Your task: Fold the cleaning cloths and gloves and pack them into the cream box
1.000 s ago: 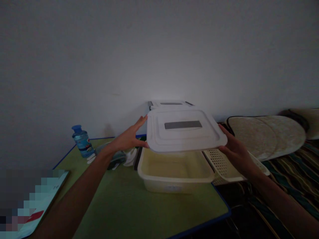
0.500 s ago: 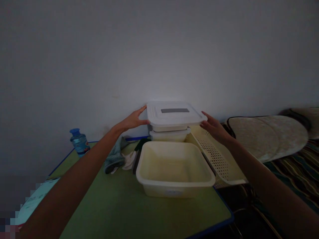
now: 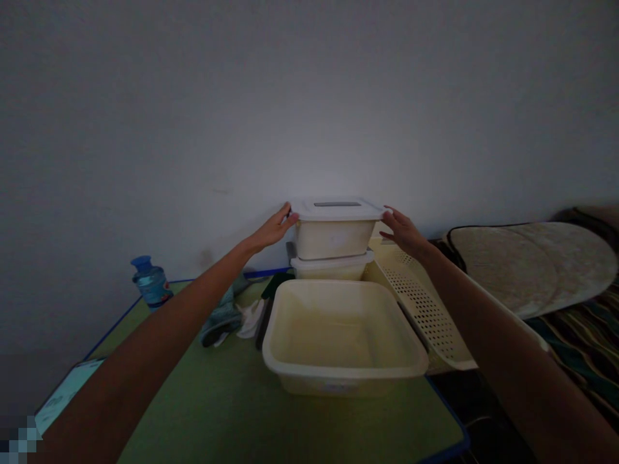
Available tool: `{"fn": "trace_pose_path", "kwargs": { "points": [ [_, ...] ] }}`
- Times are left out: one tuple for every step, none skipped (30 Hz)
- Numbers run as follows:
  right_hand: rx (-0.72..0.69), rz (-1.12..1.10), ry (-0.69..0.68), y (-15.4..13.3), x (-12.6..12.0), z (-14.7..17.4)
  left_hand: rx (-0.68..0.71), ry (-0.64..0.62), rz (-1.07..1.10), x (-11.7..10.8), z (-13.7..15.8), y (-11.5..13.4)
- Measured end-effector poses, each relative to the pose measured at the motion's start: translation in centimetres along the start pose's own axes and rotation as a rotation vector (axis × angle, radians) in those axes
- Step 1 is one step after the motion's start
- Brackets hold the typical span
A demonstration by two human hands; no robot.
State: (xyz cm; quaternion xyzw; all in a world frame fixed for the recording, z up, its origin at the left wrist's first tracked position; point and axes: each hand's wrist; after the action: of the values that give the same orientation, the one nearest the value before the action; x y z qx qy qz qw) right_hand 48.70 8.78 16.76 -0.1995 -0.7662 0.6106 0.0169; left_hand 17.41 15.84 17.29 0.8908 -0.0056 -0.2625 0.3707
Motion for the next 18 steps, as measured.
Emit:
{"fn": "trace_pose_path", "kwargs": {
  "points": [
    [0.004,-0.007,-0.003,0.0,0.1,-0.4,-0.007,0.006,-0.002,0.1,0.0,0.0],
    [0.006,-0.014,-0.006,0.0,0.2,-0.7,-0.012,0.011,-0.008,0.2,0.0,-0.1],
    [0.007,-0.021,-0.007,0.0,0.4,-1.0,-0.012,0.016,-0.025,0.2,0.0,-0.1],
    [0.006,-0.026,-0.008,0.1,0.5,-1.2,-0.008,0.024,-0.048,0.4,0.0,-0.1],
    [0.005,-0.031,-0.007,0.1,0.6,-1.4,0.000,0.032,-0.075,0.5,0.0,-0.1],
    [0.003,-0.035,-0.004,0.2,0.7,-1.6,0.009,0.041,-0.100,0.6,-0.1,-0.1],
    [0.001,-0.039,0.002,0.3,0.8,-1.8,0.017,0.049,-0.121,0.8,-0.1,-0.1],
    [-0.003,-0.043,0.013,0.3,0.9,-2.0,0.021,0.054,-0.137,0.9,-0.2,-0.1],
    [-0.007,-0.047,0.026,0.4,1.0,-2.1,0.020,0.057,-0.147,1.1,-0.2,0.0],
    [-0.010,-0.051,0.040,0.5,1.1,-2.3,0.018,0.060,-0.157,1.3,-0.2,0.0],
    [-0.013,-0.053,0.053,0.6,1.1,-2.4,0.017,0.064,-0.172,1.4,-0.2,0.0],
    [-0.015,-0.053,0.062,0.6,1.1,-2.4,0.019,0.069,-0.188,1.5,-0.1,0.0],
    [-0.017,-0.052,0.066,0.7,1.1,-2.5,0.025,0.072,-0.204,1.5,-0.1,0.0],
    [-0.020,-0.050,0.067,0.7,1.1,-2.5,0.032,0.076,-0.215,1.6,-0.1,-0.1],
    [-0.023,-0.047,0.067,0.7,1.0,-2.5,0.039,0.078,-0.220,1.6,0.0,-0.1],
    [-0.029,-0.045,0.066,0.7,1.0,-2.5,0.044,0.078,-0.221,1.6,0.0,-0.2],
    [-0.035,-0.044,0.066,0.7,1.0,-2.6,0.047,0.079,-0.219,1.6,0.0,-0.3],
    [-0.040,-0.043,0.066,0.6,1.0,-2.6,0.048,0.081,-0.215,1.6,0.0,-0.3]
  ]
}}
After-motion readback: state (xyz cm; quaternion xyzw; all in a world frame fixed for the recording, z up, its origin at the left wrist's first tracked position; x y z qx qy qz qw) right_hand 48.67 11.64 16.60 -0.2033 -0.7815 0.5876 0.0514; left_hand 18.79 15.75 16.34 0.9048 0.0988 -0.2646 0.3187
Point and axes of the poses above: each hand's wrist, its own z-axis away from the middle knuckle, its own x-axis out of the palm, y = z × x, and after that the axes turned 9 degrees about x, right-handed
